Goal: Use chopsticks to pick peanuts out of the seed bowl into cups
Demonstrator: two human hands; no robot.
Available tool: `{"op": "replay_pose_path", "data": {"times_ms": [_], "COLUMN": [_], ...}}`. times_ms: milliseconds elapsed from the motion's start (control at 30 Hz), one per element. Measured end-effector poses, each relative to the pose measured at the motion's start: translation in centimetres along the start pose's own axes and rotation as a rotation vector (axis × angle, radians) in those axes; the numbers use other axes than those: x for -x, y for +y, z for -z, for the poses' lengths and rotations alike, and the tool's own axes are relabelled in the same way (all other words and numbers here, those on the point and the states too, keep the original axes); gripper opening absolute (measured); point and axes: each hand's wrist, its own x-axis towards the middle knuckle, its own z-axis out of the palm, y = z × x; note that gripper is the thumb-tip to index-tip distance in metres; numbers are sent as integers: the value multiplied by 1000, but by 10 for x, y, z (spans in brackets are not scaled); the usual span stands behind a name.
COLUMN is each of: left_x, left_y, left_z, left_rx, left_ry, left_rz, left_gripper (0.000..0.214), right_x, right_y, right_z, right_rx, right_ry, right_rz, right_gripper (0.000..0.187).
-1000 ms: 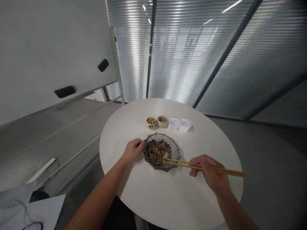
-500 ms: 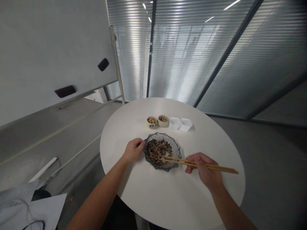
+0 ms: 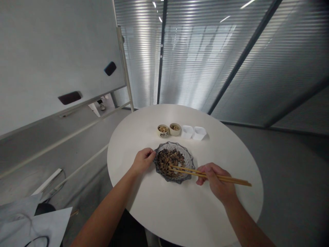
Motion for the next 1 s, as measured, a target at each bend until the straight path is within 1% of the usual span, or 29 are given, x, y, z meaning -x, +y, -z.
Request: {"op": "replay_pose_path", "data": {"times_ms": [167, 300, 400, 500, 567, 733, 867, 1000], "left_x": [0, 0, 0, 0, 0, 0, 1, 1], "left_y": [-1, -1, -1, -1, 0, 2, 2, 2], "left_z": [0, -1, -1, 0, 0, 0, 1, 1], "left_rx": [-4, 1, -4, -17, -23, -16, -11, -10], "left_ry": [-2, -4, 4, 9, 7, -6, -10, -2], "left_rz": [13, 0, -8, -10, -11, -2, 2, 8], "left_gripper": [34, 35, 35, 35, 35, 35, 35, 35], "right_x": [1, 3, 5, 5, 4, 4, 6, 7], "right_y": [1, -2, -3, -2, -1, -2, -5, -5], "right_z": [0, -3, -7, -9, -8, 4, 14, 18], "right_rx": [188, 271, 262, 181, 116, 19, 40, 54], "right_ry": [-15, 17, 90, 161, 173, 82, 20, -49], "right_rz": [105, 188, 192, 166, 151, 50, -24, -41], "right_gripper": [43, 44, 42, 42, 42, 44, 47, 48]}}
